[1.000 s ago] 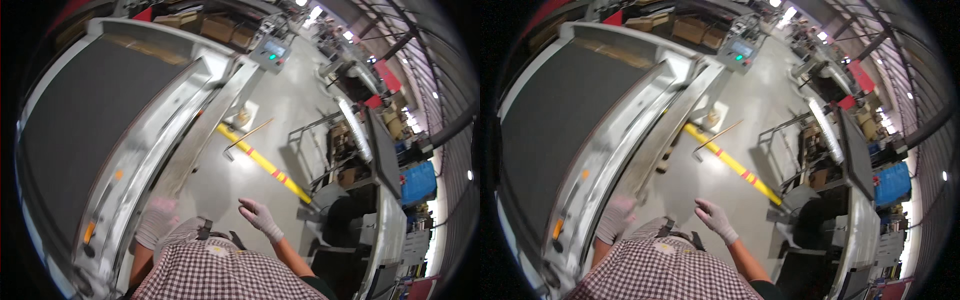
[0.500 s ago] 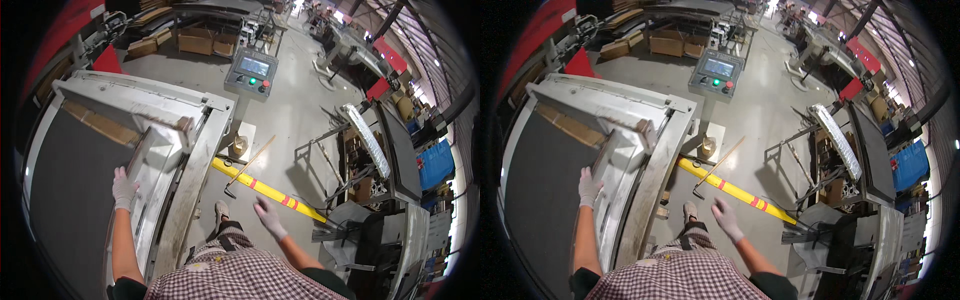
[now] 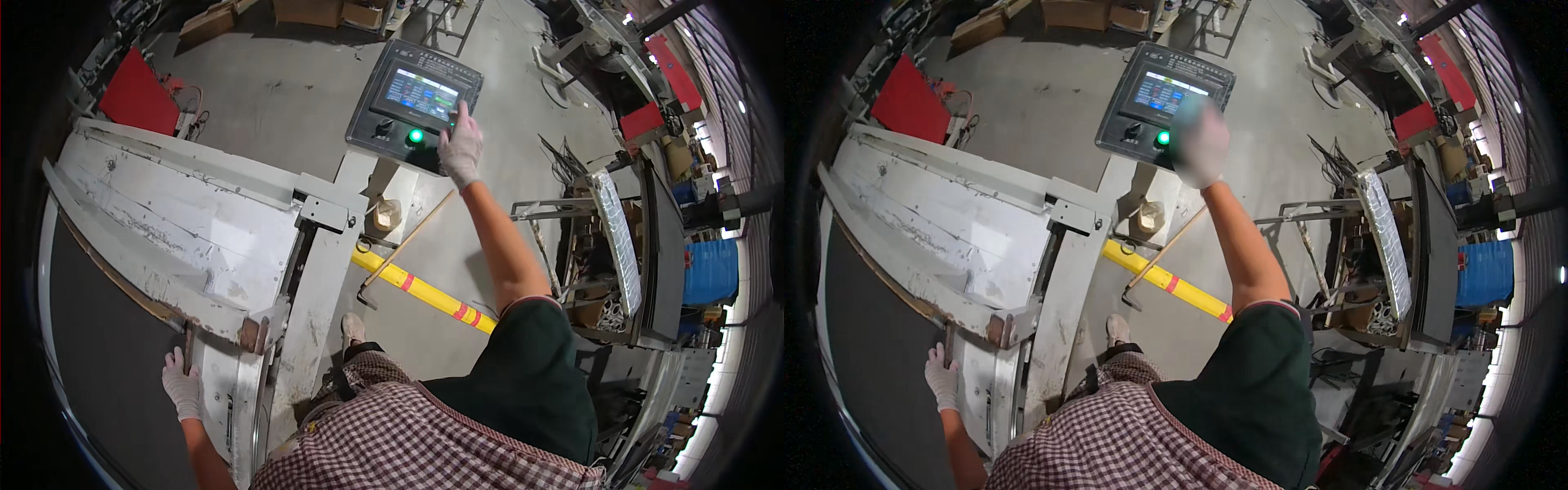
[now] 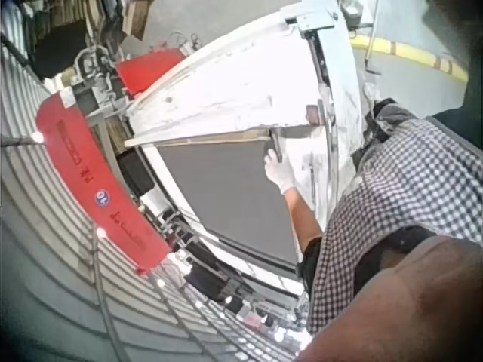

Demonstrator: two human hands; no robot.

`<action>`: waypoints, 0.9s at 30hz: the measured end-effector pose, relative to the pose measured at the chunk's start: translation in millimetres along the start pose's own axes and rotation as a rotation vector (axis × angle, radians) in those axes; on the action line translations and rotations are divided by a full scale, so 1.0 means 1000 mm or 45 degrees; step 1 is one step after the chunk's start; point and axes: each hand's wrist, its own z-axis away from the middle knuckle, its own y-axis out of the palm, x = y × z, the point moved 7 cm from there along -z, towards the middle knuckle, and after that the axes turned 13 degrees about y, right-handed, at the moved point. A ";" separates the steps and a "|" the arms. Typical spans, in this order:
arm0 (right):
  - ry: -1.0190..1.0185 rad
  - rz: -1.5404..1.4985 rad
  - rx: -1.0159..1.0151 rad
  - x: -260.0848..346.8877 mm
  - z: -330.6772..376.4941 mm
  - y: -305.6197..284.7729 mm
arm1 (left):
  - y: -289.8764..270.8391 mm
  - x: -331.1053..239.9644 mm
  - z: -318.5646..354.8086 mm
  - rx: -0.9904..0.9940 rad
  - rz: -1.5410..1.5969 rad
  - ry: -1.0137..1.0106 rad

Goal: Applying adhesive tape and identification labels to manufactured black strips in a factory setting.

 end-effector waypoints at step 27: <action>-0.278 -1.472 1.338 0.338 0.324 -0.097 | -0.018 -0.081 0.097 -0.845 0.415 0.194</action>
